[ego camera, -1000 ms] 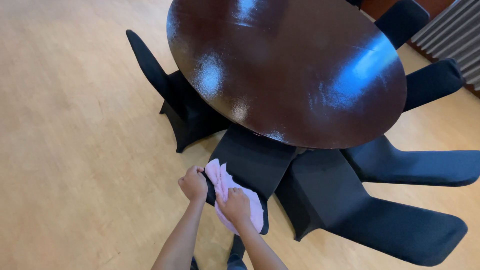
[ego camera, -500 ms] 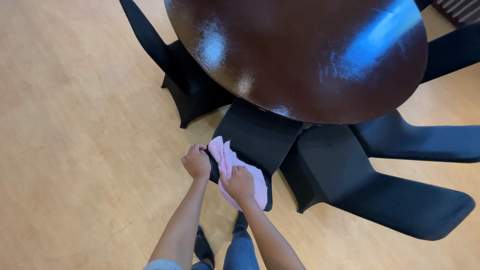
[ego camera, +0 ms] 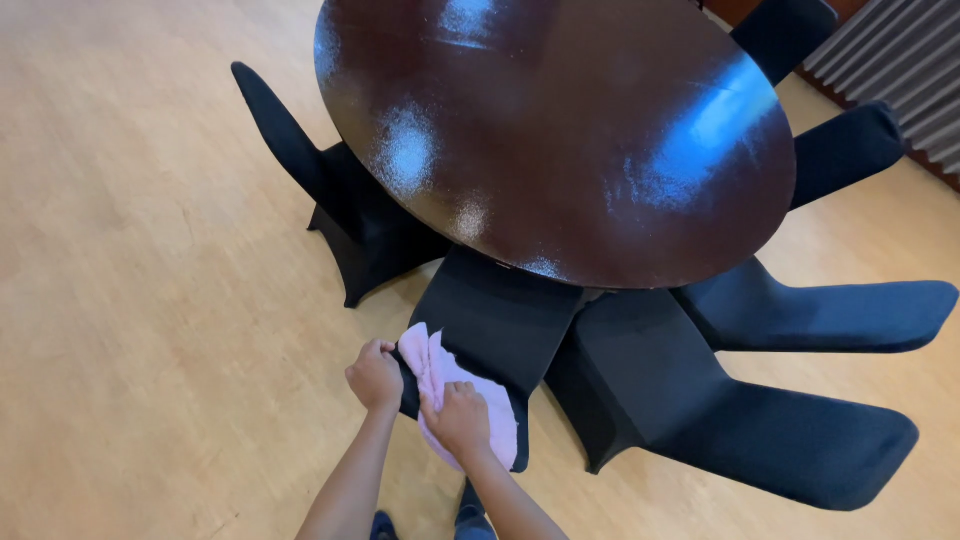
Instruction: Cleaning and wiping down chairs around a large round table.
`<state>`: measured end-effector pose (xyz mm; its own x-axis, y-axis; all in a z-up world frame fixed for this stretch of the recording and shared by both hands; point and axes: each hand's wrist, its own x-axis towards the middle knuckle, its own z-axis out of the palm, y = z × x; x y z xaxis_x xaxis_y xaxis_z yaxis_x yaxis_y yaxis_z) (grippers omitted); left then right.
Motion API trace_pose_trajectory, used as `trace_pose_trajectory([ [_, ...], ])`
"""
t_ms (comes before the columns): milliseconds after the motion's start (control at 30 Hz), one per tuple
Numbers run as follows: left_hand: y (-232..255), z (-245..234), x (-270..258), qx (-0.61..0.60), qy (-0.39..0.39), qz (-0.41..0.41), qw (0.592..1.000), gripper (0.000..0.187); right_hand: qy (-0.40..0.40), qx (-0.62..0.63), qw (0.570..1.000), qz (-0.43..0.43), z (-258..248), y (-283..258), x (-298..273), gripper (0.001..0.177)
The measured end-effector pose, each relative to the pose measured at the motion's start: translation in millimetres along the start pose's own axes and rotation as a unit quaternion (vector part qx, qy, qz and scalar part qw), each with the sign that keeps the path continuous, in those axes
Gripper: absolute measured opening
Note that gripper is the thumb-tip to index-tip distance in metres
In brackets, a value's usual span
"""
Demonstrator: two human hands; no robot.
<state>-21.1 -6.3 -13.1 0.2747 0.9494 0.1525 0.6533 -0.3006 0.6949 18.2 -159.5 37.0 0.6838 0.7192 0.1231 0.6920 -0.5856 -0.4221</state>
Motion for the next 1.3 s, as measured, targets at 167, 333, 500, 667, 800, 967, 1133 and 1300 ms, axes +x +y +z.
trace_pose_trajectory([
  [167,-11.6,-9.9,-9.8,0.014,-0.006,-0.019,1.0,0.015,-0.002,0.001,1.0,-0.004,2.9,-8.6,-14.5,0.046],
  [333,-12.3,-13.4,-9.1,0.007,-0.01,-0.019,1.0,0.012,-0.005,0.011,1.0,0.001,7.7,-7.2,-14.7,0.046],
  [500,-13.4,-14.7,-10.2,0.007,-0.02,-0.046,0.999,0.012,-0.012,0.016,1.0,0.004,8.6,-8.5,-16.0,0.045],
  [667,-28.9,-20.3,-17.4,0.02,-0.032,-0.041,0.998,0.012,-0.117,0.008,0.991,0.065,5.3,-16.5,-24.8,0.056],
  [800,-47.2,-15.4,-33.5,-0.065,0.027,-0.116,0.991,0.014,-0.3,0.04,0.946,0.117,-4.6,-13.6,-21.3,0.101],
  [967,-77.1,15.8,-79.5,-0.151,0.159,-0.25,0.943,0.041,-0.355,0.072,0.92,0.149,37.7,5.2,-17.7,0.111],
  [1133,-63.3,5.2,-102.5,-0.09,0.135,-0.289,0.944,0.058,-0.415,0.026,0.885,0.212,57.3,7.9,-16.3,0.106],
  [1300,-33.4,-27.2,-104.6,0.019,0.143,-0.158,0.977,0.047,-0.353,0.029,0.916,0.189,71.1,21.8,-16.4,0.095],
])
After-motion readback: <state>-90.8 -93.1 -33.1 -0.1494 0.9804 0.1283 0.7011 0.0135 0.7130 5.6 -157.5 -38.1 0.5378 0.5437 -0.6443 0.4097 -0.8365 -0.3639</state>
